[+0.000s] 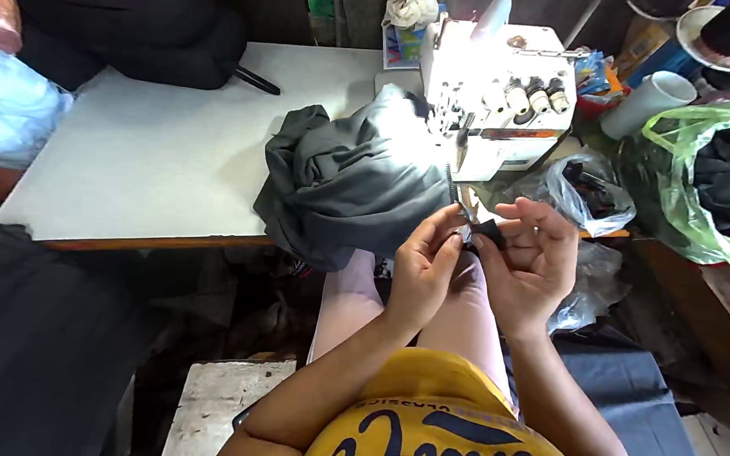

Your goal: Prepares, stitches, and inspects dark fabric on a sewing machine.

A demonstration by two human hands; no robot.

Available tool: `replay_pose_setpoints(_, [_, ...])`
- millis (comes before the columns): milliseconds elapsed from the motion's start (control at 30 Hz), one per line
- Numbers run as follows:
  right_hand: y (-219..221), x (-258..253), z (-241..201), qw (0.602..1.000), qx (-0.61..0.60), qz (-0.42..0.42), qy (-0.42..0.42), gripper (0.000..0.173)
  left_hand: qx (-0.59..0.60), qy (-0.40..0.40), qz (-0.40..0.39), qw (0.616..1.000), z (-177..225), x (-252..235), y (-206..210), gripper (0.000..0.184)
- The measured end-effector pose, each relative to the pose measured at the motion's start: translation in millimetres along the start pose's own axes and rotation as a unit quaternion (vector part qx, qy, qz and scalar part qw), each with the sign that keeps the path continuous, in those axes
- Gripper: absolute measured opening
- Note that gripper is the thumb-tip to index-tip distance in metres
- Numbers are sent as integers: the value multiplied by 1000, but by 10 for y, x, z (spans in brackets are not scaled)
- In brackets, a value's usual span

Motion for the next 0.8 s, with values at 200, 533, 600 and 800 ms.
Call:
replay_pose_setpoints(200, [7,57,7,999,-10,-26,22,53,103,-63,-25,992,-22,-10,-2,31])
replay_pose_setpoints(533, [23,63,91,994,-30,-49,92,61,144,-50,-4,988,-11,-38,-52,42])
replay_pose_setpoints(600, [21,68,103,994,-23,-44,99,63,140,-53,18,989,-8,-48,-74,43])
replay_pose_setpoints(800, [-35,102,256,985,51,-58,157,58,131,-37,47,990,-25,-101,-155,51])
Point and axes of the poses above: each hand's wrist, its own x-axis away from the middle knuckle, its own y-axis out of the palm, z = x × y, the point moved 7 cm from there along -x, towards the middle knuckle, and after that the axes turned 9 degrees about z, right-handed, at the moved point
